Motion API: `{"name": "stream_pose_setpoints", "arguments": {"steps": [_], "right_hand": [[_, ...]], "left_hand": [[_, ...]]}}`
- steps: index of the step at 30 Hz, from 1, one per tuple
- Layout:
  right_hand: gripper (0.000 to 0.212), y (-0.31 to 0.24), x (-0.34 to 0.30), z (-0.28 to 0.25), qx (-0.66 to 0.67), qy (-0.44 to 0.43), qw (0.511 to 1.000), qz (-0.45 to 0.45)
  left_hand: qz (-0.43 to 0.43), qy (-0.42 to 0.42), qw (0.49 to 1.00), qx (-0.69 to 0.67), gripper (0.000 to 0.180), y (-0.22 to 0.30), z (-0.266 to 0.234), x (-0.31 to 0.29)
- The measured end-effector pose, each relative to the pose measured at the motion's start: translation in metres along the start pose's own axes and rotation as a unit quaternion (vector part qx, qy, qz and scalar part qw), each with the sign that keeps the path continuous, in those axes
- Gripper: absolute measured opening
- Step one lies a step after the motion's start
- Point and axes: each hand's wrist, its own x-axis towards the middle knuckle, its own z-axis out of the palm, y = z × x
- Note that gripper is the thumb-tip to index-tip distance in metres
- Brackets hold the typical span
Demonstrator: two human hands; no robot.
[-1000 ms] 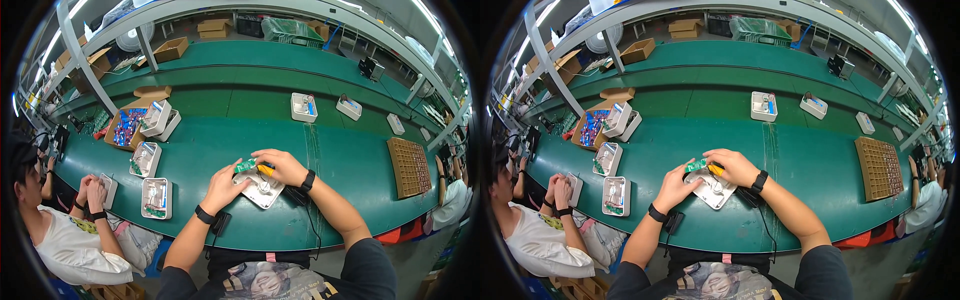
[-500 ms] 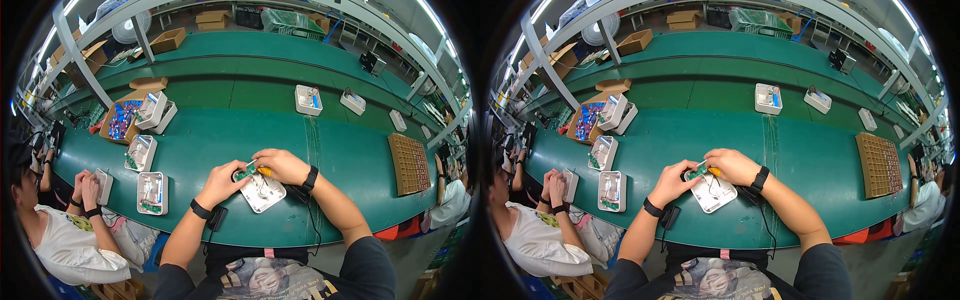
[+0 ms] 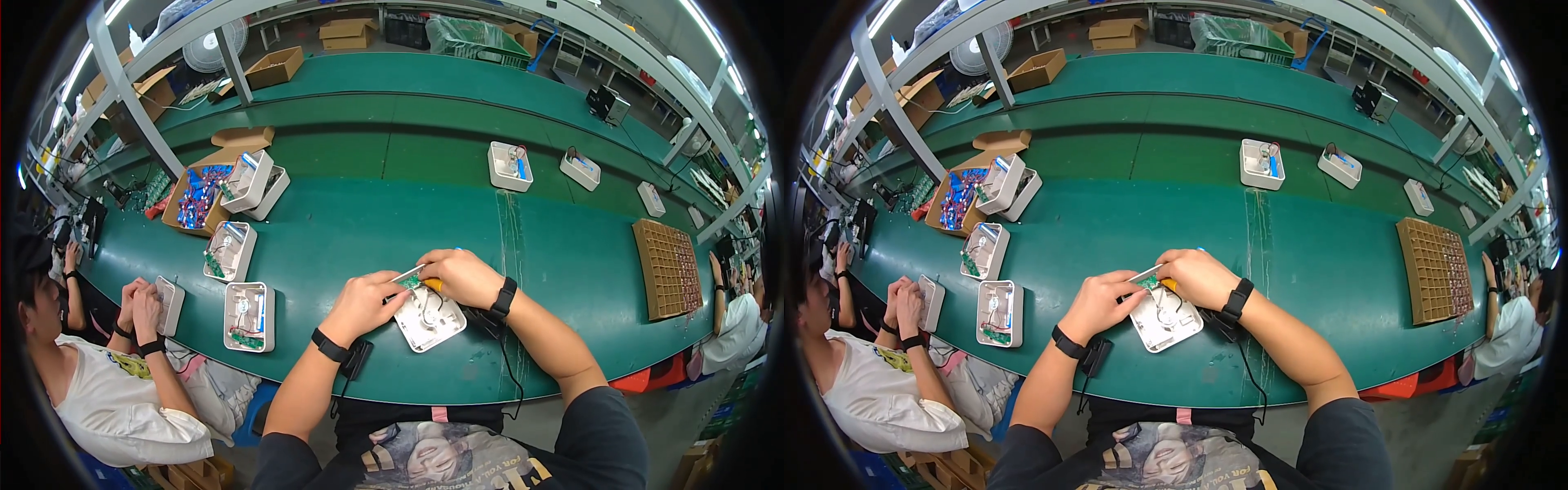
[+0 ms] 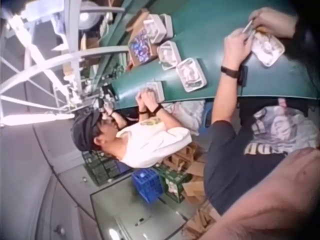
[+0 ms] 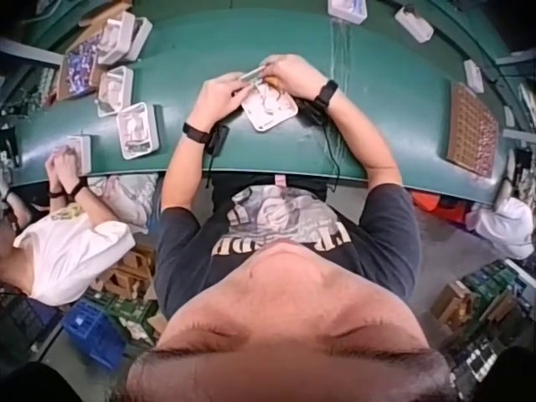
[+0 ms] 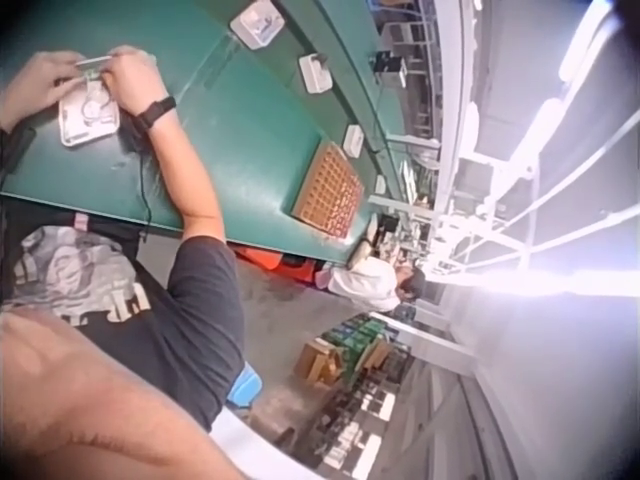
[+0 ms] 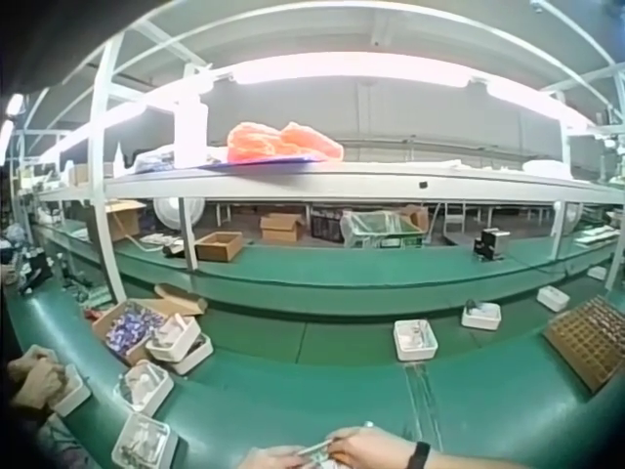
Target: The person assembles electronic devices by placing a circuit board and a battery into a plastic housing, connecting wires with a tool, and setting the completed unit aside on the table.
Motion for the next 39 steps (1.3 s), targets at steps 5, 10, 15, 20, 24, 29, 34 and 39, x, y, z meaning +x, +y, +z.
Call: {"name": "stream_pose_setpoints", "arguments": {"steps": [5, 10, 15, 20, 24, 29, 34, 39], "right_hand": [[0.016, -0.001, 0.002, 0.002, -0.006, 0.037, 0.999, -0.012], [0.022, 0.004, 0.007, -0.013, 0.013, 0.132, 0.991, -0.009], [0.022, 0.039, 0.012, 0.008, 0.358, 0.083, 0.924, 0.107], [0.022, 0.027, 0.012, 0.015, 0.488, -0.009, 0.871, 0.063], [0.028, 0.049, 0.011, 0.018, 0.478, -0.095, 0.869, 0.085], [0.026, 0.044, 0.010, 0.027, 0.468, -0.043, 0.876, 0.102], [0.021, 0.038, 0.010, 0.031, 0.453, 0.047, 0.886, 0.090], [0.025, 0.053, 0.012, 0.027, 0.401, 0.004, 0.915, 0.048]], "left_hand": [[-0.022, 0.029, 0.999, 0.038, 0.013, -0.002, -0.001, 0.001], [-0.087, 0.107, 0.988, 0.070, 0.012, -0.017, 0.001, -0.001], [-0.137, 0.221, 0.966, 0.016, 0.012, -0.021, 0.002, 0.005], [-0.135, 0.257, 0.957, -0.011, 0.012, -0.014, -0.002, 0.002], [-0.106, 0.266, 0.958, -0.005, 0.011, -0.014, -0.004, 0.004], [-0.105, 0.272, 0.956, -0.002, 0.011, -0.013, -0.003, 0.003], [-0.121, 0.292, 0.949, -0.015, 0.011, -0.014, -0.002, 0.004], [-0.123, 0.298, 0.946, -0.031, 0.012, -0.018, -0.004, 0.002]]}}
